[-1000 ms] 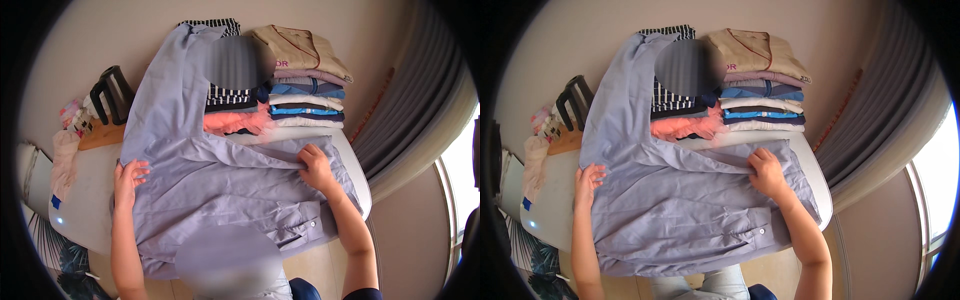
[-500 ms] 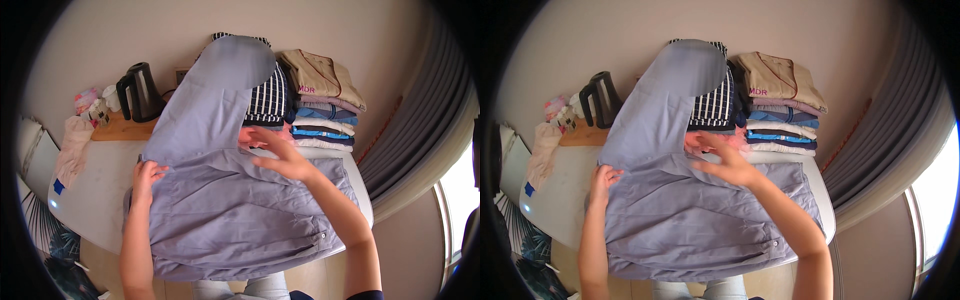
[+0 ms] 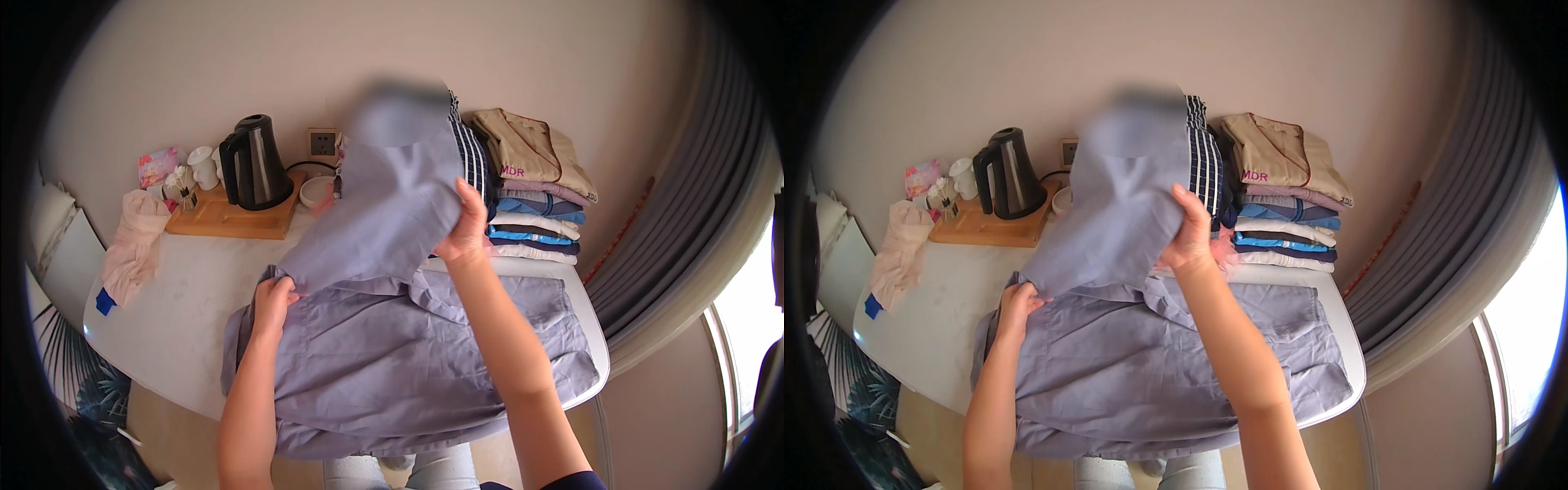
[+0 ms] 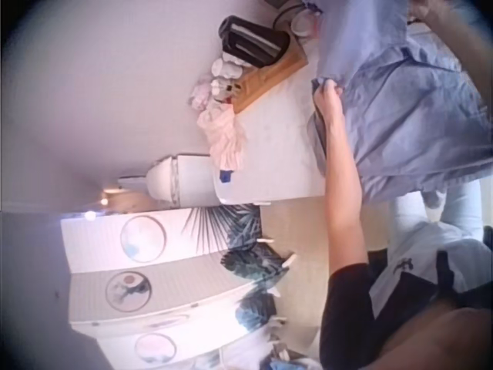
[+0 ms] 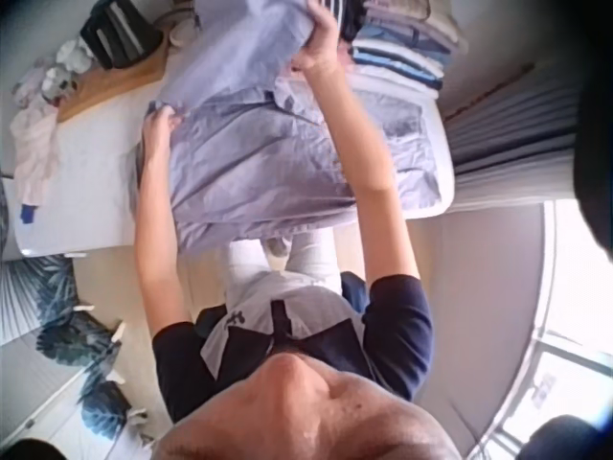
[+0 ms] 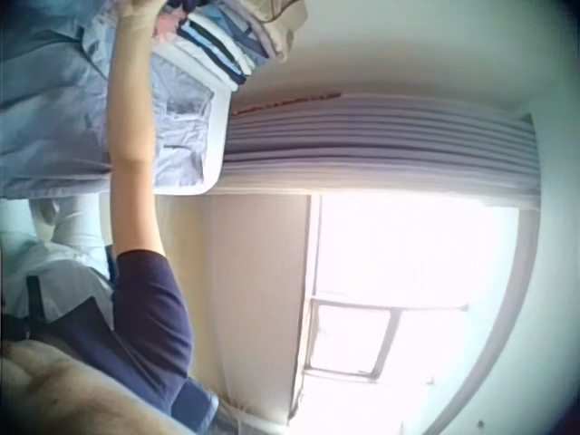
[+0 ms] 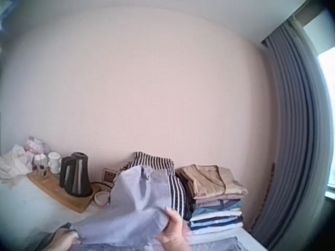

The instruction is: The person folds a light purple button-up shirt on a white table. They button the front placket, smooth the fabric, fold the sleeves inward, fold the sides, and then fold the shirt into a compact rectangle.

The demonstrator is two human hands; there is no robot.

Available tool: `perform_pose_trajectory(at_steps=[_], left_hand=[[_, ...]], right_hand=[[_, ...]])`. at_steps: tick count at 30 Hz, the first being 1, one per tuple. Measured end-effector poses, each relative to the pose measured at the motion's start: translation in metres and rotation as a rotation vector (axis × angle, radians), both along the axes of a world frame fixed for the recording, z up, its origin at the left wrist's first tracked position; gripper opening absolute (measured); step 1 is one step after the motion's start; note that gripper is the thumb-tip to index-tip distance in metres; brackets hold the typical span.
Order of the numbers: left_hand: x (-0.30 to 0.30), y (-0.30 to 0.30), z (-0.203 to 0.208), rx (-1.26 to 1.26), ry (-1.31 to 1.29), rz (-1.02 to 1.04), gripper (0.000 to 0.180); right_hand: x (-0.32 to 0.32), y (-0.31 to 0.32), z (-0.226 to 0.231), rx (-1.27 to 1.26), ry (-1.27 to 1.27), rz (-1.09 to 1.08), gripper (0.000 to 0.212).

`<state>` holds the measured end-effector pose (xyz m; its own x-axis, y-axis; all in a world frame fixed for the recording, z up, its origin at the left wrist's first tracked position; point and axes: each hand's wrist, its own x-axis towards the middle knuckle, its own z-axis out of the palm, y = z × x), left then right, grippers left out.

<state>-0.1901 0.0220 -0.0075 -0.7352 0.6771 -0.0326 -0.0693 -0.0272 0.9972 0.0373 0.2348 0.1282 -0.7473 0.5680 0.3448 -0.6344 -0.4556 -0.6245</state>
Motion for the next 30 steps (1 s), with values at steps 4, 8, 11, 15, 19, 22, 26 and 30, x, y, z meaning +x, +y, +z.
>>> perform_pose_trajectory(at_steps=[4, 8, 11, 15, 19, 22, 26, 30], left_hand=[[0.008, 0.006, 0.004, -0.008, 0.016, -0.043, 0.020], [0.008, -0.004, 0.014, -0.012, 0.039, -0.063, 0.023], [0.008, -0.008, 0.014, -0.050, 0.176, -0.095, 0.030], [-0.003, -0.012, 0.013, 0.004, -0.019, -0.238, 0.026], [-0.008, -0.018, 0.033, 0.110, -0.229, -0.391, 0.021], [0.001, -0.023, 0.038, -0.034, 0.002, -0.168, 0.016], [0.005, -0.023, 0.039, -0.219, 0.286, -0.263, 0.026], [0.016, -0.021, 0.040, -0.240, 0.442, -0.322, 0.070]], right_hand=[[0.069, -0.011, -0.013, 0.211, 0.173, 0.224, 0.068], [0.143, -0.054, -0.008, 0.799, -0.225, 0.540, 0.017], [0.166, -0.093, -0.022, 1.232, -0.369, 0.717, 0.004], [0.191, -0.136, -0.039, 1.380, -0.421, 0.573, 0.001], [0.218, -0.107, -0.019, 1.266, -0.536, 0.383, 0.009], [0.251, -0.049, -0.003, 1.237, -1.084, 0.019, 0.026], [0.292, 0.028, -0.032, 1.161, -2.116, -0.844, 0.055], [0.303, 0.044, -0.058, 0.703, -2.090, -0.701, 0.061]])
